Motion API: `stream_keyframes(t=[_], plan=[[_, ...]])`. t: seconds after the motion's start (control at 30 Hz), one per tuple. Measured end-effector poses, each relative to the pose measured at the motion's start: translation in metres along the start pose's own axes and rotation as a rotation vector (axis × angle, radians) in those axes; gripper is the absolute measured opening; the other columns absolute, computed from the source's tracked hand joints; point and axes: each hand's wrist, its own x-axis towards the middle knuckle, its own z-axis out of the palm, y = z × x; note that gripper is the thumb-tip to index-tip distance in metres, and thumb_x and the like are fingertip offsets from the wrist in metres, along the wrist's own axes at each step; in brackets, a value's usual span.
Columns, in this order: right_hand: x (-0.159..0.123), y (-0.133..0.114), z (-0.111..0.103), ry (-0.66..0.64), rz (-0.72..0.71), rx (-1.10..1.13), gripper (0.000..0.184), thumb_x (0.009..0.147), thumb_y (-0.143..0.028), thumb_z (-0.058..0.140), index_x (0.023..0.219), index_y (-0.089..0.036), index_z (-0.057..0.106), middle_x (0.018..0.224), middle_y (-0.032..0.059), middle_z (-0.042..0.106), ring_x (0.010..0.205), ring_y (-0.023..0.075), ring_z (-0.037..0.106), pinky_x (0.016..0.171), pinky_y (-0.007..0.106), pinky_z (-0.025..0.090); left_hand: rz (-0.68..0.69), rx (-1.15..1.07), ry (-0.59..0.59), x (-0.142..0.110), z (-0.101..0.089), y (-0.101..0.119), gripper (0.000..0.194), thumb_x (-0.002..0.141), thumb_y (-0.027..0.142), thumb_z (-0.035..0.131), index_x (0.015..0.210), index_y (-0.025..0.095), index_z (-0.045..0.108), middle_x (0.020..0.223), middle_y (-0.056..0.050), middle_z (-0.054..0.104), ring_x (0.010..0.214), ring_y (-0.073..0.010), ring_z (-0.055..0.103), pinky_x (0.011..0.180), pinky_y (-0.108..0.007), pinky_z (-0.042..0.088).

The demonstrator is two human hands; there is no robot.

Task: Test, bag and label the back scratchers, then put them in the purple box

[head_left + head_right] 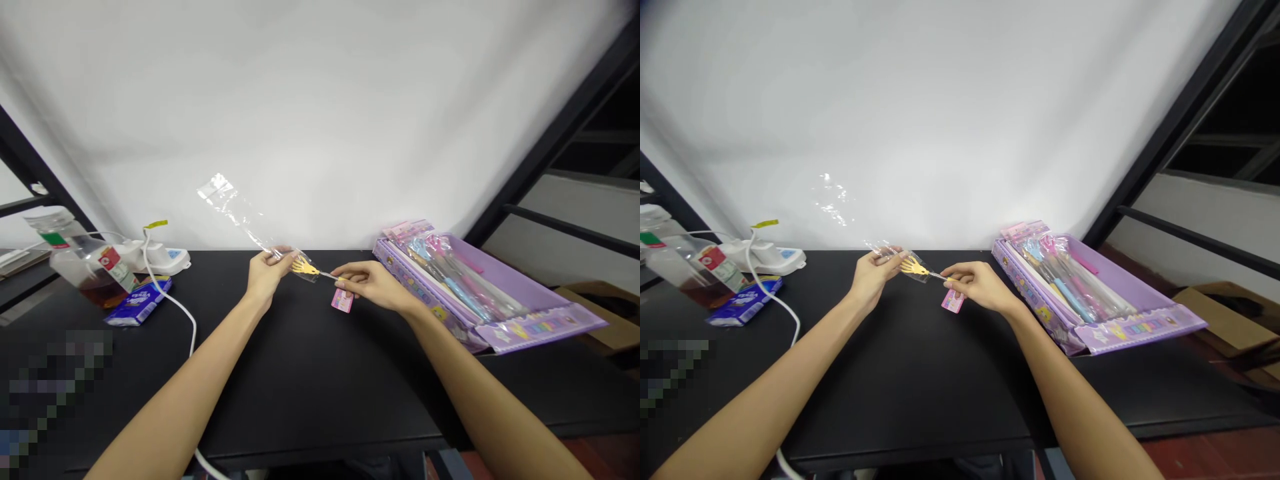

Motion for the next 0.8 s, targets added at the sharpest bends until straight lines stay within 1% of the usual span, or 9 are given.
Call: stream_keyframes(t=[0.1,0.2,0.37,0.43,0.5,0.57,0.63,0.73,0.8], plan=[[0.002,0.005,0.003,-0.003,-0.005,0.049,0.034,0.081,-0.044,0.075,0.102,-0.018,0.071,0.078,0.0034,0.072,0.066,0.0168,0.067,0.061,0.028,0.053,-0.036,0.028,-0.034,-0.002,0.002,0.000,0.042,0.062,0.029,0.092,0.093,0.011,0.071,0.089,-0.011,0.077,0.083,-0.0209,0.075,0.083,-0.033,0.060],[0.003,0.007,0.005,0.058,-0.045,0.003,0.030,0.078,-0.042,0.077,0.094,-0.019,0.069,0.076,0.0030,0.072,0.066,0.0175,0.068,0.061,0.029,0.053,-0.053,0.067,0.000,-0.003,0.003,0.001,0.038,0.065,0.027,0.091,0.090,0.012,0.068,0.085,-0.011,0.077,0.081,-0.0219,0.075,0.082,-0.036,0.062],[-0.001,-0.001,0.000,0.119,-0.090,-0.180,0.019,0.080,-0.037,0.075,0.090,-0.021,0.072,0.078,0.0045,0.074,0.070,0.0215,0.069,0.064,0.033,0.054,0.010,0.139,0.068,-0.001,0.001,0.002,0.031,0.066,0.024,0.090,0.083,0.014,0.065,0.074,-0.006,0.074,0.078,-0.0233,0.075,0.076,-0.036,0.064],[-0.002,-0.003,-0.002,0.136,-0.096,-0.220,0.016,0.080,-0.035,0.074,0.088,-0.021,0.073,0.079,0.0048,0.075,0.073,0.0225,0.070,0.067,0.034,0.054,0.050,0.185,0.076,-0.001,0.001,0.003,0.028,0.067,0.023,0.088,0.083,0.014,0.067,0.073,-0.005,0.074,0.078,-0.0240,0.075,0.073,-0.037,0.065],[-0.002,-0.003,-0.001,0.160,-0.098,-0.216,0.017,0.080,-0.035,0.075,0.089,-0.020,0.073,0.082,0.0055,0.076,0.076,0.0234,0.071,0.070,0.035,0.055,0.057,0.195,0.059,-0.003,0.003,0.004,0.027,0.070,0.022,0.086,0.088,0.014,0.068,0.075,-0.005,0.074,0.078,-0.0238,0.075,0.072,-0.037,0.065],[0.000,-0.001,0.005,0.182,-0.101,-0.160,0.021,0.081,-0.038,0.075,0.091,-0.020,0.072,0.085,0.0063,0.076,0.077,0.0231,0.072,0.070,0.034,0.055,0.014,0.139,0.023,-0.005,0.005,0.003,0.029,0.071,0.021,0.086,0.092,0.013,0.068,0.079,-0.006,0.075,0.079,-0.0230,0.075,0.074,-0.037,0.065],[0.003,0.001,0.014,0.158,-0.094,-0.058,0.026,0.082,-0.043,0.074,0.093,-0.020,0.069,0.085,0.0060,0.075,0.071,0.0207,0.071,0.065,0.032,0.055,-0.040,0.061,-0.018,-0.010,0.009,0.001,0.032,0.071,0.020,0.087,0.095,0.013,0.067,0.082,-0.007,0.075,0.080,-0.0219,0.075,0.078,-0.039,0.065],[0.005,0.000,0.029,0.073,-0.047,0.149,0.033,0.080,-0.046,0.077,0.092,-0.021,0.060,0.073,0.0008,0.070,0.058,0.0170,0.068,0.055,0.029,0.054,-0.112,-0.026,-0.107,-0.018,0.017,-0.006,0.035,0.070,0.019,0.088,0.097,0.012,0.067,0.086,-0.007,0.075,0.080,-0.0198,0.074,0.086,-0.040,0.063],[0.004,-0.003,0.034,0.077,-0.025,0.254,0.041,0.076,-0.046,0.081,0.088,-0.023,0.050,0.066,-0.0038,0.065,0.053,0.0163,0.067,0.050,0.027,0.053,-0.156,-0.061,-0.159,-0.022,0.023,-0.010,0.033,0.072,0.020,0.087,0.097,0.011,0.068,0.088,-0.009,0.076,0.080,-0.0196,0.074,0.088,-0.040,0.062]])
